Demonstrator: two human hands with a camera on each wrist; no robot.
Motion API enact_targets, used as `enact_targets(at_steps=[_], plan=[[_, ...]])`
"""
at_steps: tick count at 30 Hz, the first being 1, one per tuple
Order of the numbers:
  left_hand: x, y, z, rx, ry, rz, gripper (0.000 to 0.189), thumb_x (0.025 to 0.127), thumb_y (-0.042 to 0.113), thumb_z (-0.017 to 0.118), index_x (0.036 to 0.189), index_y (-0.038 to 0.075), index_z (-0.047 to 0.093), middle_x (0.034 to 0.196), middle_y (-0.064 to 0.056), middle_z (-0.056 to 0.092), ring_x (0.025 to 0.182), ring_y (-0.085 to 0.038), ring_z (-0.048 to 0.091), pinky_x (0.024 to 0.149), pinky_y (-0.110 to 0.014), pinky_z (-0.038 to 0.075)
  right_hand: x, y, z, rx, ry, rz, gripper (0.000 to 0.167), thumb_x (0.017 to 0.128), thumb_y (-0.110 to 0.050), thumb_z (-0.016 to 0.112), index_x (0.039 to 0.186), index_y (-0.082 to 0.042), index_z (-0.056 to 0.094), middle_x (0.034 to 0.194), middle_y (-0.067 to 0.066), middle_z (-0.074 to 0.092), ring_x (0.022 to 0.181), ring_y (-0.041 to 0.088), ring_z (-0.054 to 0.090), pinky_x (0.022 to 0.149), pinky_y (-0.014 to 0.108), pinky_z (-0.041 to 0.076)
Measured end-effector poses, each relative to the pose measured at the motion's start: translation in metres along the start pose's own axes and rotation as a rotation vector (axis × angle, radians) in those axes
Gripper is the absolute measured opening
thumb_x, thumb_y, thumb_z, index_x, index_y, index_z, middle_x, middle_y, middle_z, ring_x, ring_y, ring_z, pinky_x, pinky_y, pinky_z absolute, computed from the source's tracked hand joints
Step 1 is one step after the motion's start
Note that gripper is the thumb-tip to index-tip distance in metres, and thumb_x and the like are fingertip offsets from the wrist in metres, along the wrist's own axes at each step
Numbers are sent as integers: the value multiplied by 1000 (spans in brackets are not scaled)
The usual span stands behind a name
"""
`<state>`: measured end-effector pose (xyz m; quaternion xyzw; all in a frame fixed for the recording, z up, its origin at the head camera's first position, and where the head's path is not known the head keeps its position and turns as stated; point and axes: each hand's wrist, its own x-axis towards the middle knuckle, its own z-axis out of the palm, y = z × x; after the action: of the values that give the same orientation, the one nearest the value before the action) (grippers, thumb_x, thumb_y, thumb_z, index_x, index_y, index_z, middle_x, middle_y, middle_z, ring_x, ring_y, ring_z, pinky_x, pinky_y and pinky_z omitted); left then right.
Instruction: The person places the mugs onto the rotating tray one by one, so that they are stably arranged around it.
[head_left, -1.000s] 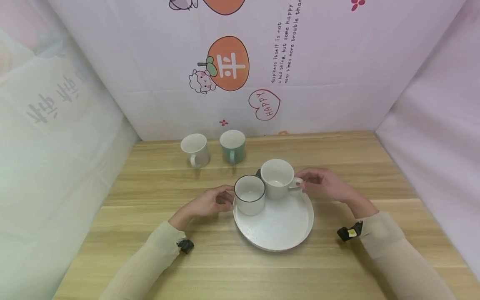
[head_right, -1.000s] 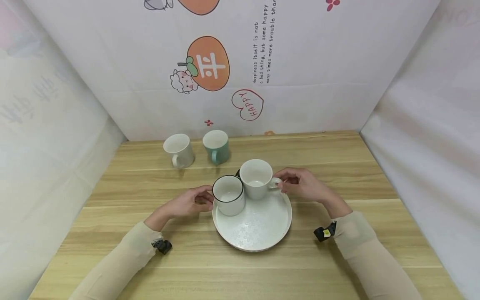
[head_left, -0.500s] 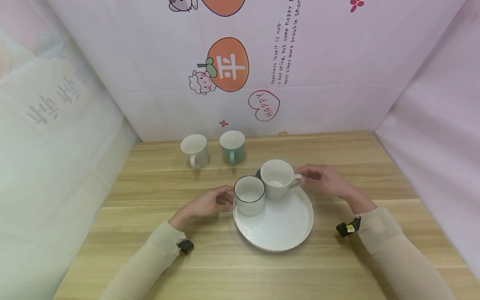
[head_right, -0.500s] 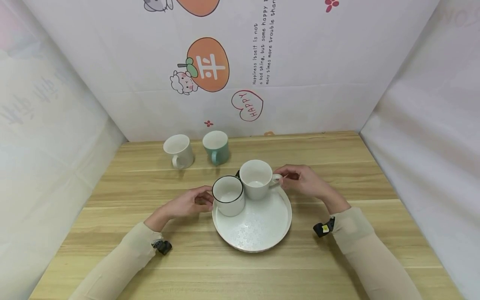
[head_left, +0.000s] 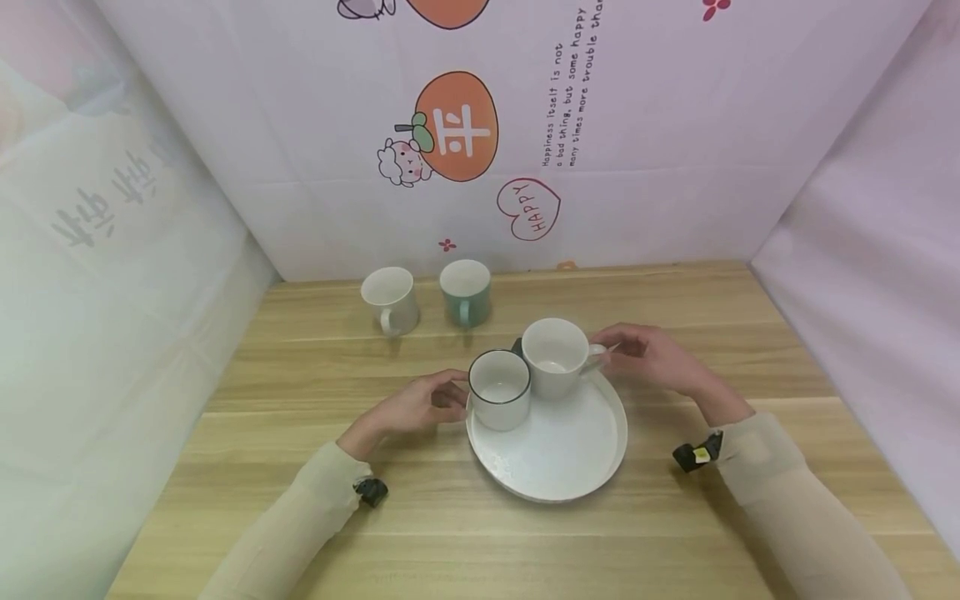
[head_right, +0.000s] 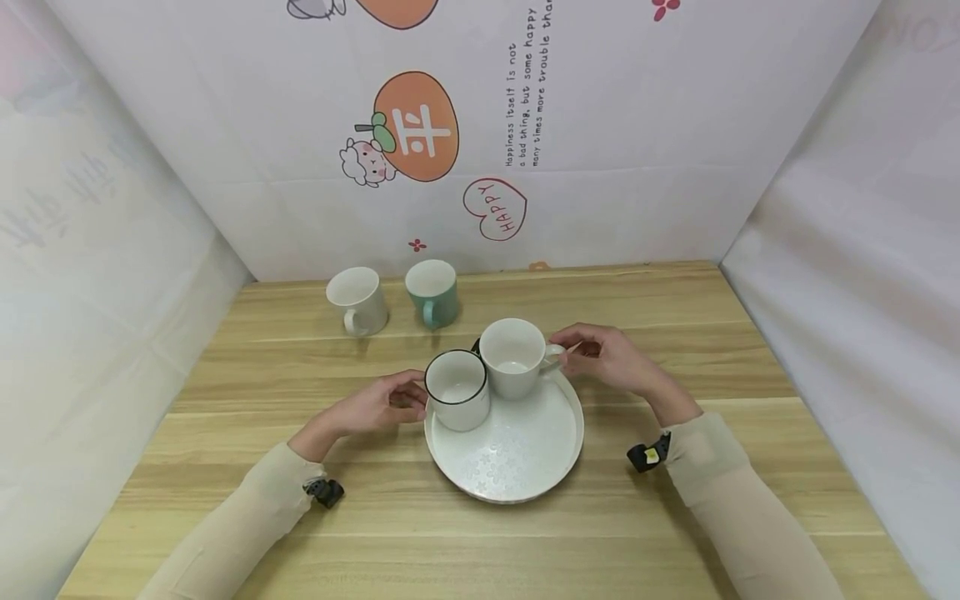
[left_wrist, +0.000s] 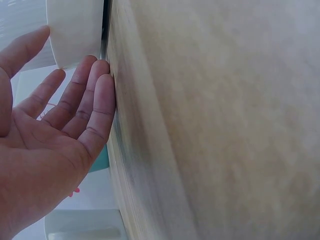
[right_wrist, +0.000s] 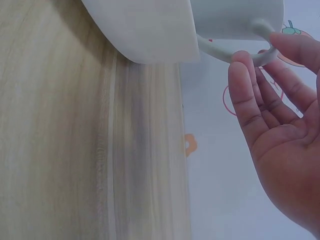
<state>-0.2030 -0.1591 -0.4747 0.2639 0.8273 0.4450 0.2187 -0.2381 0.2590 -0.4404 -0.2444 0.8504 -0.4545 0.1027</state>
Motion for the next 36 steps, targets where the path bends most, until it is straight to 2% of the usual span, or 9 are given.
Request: enact_targets(at_steps=[8, 14, 22, 28, 33, 36], plan=[[0, -1, -1, -12, 1, 16, 58, 93, 12, 70, 146, 13, 46, 123, -13, 68, 112, -25, 67, 101, -36, 54, -3, 5, -1, -17, 7, 39, 34, 95, -26, 69, 128, -21, 64, 120, 9, 69, 95, 16, 71, 84, 24, 55], [-1, -1, -4, -4, 19, 39, 55, 94, 11, 69, 145, 11, 47, 122, -13, 69, 114, -26, 65, 103, -38, 53, -6, 6, -3, -38, 11, 53, 36, 96, -23, 68, 131, -18, 62, 123, 11, 67, 96, 15, 70, 84, 26, 56], [-3, 1, -8, 20, 85, 88, 49, 94, 6, 67, 140, 6, 52, 117, -14, 71, 112, -29, 67, 102, -41, 54, -10, 7, -3, -11, 11, 45, 39, 96, -21, 68, 133, -12, 61, 121, 15, 68, 95, 14, 70, 83, 26, 58], [-5, 0, -13, 32, 138, 112, 49, 92, 6, 70, 138, -1, 53, 115, -17, 71, 110, -31, 68, 99, -44, 55, -14, 6, -3, -44, 12, 36, 37, 96, -17, 67, 133, -13, 61, 120, 14, 68, 93, 14, 69, 80, 25, 58], [-6, -1, -17, 24, 186, 101, 49, 92, 9, 71, 136, -2, 55, 116, -21, 70, 107, -32, 68, 97, -43, 56, -17, 8, -2, -27, -17, 36, 38, 96, -12, 65, 134, -11, 59, 122, 15, 67, 97, 19, 68, 80, 27, 59], [-8, 0, -21, 22, 225, 67, 47, 92, 8, 70, 136, -1, 56, 116, -19, 71, 107, -30, 68, 97, -40, 56, -18, 10, -2, -39, -31, 48, 37, 96, -11, 65, 133, -12, 59, 122, 14, 67, 98, 19, 68, 79, 28, 59]])
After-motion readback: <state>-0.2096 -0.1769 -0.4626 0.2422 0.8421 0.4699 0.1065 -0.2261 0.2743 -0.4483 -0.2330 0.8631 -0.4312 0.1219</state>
